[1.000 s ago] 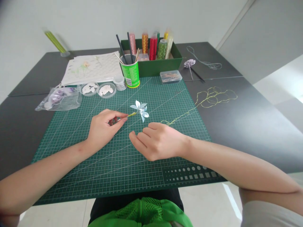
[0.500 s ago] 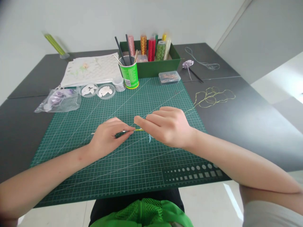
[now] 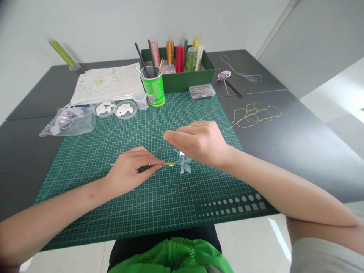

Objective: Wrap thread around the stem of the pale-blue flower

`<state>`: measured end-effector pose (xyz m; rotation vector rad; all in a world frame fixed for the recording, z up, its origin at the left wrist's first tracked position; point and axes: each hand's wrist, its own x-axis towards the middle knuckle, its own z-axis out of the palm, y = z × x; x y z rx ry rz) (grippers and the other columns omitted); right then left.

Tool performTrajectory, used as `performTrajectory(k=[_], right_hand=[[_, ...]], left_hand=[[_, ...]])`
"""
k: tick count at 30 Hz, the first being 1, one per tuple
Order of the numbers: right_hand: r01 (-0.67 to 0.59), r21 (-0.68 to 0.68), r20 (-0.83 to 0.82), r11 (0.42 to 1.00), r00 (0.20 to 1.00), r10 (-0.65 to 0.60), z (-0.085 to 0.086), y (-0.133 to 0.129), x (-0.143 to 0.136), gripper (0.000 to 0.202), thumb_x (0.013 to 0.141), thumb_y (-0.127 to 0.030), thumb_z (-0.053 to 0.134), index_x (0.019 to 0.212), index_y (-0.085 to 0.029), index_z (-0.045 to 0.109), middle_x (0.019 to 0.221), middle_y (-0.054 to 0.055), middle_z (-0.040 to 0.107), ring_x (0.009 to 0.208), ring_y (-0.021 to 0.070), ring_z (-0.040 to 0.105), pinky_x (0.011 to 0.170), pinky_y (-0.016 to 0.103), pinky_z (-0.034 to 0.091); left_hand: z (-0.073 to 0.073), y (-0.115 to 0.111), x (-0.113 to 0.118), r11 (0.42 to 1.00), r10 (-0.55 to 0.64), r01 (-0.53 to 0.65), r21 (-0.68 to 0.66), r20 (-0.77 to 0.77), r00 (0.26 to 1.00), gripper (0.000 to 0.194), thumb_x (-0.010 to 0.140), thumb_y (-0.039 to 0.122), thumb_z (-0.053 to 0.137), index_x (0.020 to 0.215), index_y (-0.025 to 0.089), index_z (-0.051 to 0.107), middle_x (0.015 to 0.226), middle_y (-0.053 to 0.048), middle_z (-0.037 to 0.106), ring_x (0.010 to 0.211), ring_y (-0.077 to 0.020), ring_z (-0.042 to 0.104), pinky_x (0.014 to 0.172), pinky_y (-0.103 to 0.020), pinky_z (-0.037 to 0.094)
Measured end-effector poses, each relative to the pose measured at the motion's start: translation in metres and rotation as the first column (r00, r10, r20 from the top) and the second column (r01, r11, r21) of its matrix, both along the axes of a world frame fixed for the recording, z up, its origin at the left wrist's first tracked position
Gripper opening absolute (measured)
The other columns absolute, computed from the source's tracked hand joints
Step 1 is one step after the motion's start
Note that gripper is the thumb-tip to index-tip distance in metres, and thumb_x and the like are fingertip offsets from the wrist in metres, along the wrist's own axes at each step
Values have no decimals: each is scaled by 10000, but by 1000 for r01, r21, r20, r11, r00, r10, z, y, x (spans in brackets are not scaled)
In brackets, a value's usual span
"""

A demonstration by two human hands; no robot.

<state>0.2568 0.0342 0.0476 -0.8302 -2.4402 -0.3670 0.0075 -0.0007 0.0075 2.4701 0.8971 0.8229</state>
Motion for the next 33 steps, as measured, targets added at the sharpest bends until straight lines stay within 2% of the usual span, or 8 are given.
performTrajectory(k=[8,11,14,17,20,25,29,33], right_hand=[[-133,116,-60,984,988,141,4,-6,1,132,996,-214,600,964,-252,722,550,-66,608,483,74,501,500,241,398],[-190,160,-79,969,976,204,6,-10,1,97,967,-195,646,1022,-250,703,537,-71,586,467,73,473,488,254,372],[-257,219,-77,941,957,279,9,-14,1,198,931,-159,690,1111,-241,685,540,-81,572,456,72,433,473,266,340],[-274,237,-69,932,952,298,10,-17,3,275,917,-154,708,1175,-244,685,559,-77,584,471,76,435,483,283,340],[-251,207,-86,946,958,273,8,-16,3,267,925,-163,699,1168,-273,696,562,-69,593,489,80,460,501,289,354],[-110,-8,-99,994,989,108,1,-8,3,131,985,-245,618,1052,-297,718,524,-62,571,467,86,463,494,283,367],[-25,-73,-79,997,997,19,-2,0,3,194,1002,-275,569,957,-271,757,521,-43,602,466,97,479,492,270,390],[-15,-145,-155,989,988,-7,-7,7,1,241,1006,-309,583,909,-227,788,558,-24,662,485,92,535,494,241,384]], left_hand=[[2,1,-1,999,10,-11,-33,-28,1000,141,988,225,642,1016,206,780,885,-4,809,792,-183,716,686,-315,532],[5,2,-2,999,31,-32,-35,-49,998,143,987,229,642,1000,215,783,846,5,801,772,-177,705,652,-300,512],[7,5,-3,998,68,-69,-13,-82,994,166,999,256,625,989,221,788,837,3,795,768,-173,700,646,-294,505],[7,7,-6,995,95,-93,20,-101,990,192,1011,280,607,986,226,789,843,-2,795,787,-176,703,667,-295,514],[7,7,-6,998,47,-42,46,-106,993,179,1011,266,610,1003,221,782,854,-1,797,789,-174,708,664,-291,516],[9,2,-4,988,-57,69,139,-87,995,150,1011,226,618,1026,194,764,917,-5,803,798,-163,712,719,-295,546],[12,-1,-4,976,-64,80,203,-84,994,139,1010,221,625,1016,186,759,928,-5,802,815,-165,707,722,-297,562],[14,-4,-6,969,-84,98,226,-75,994,114,1007,209,630,1034,189,739,956,-5,803,826,-158,706,724,-289,567]])
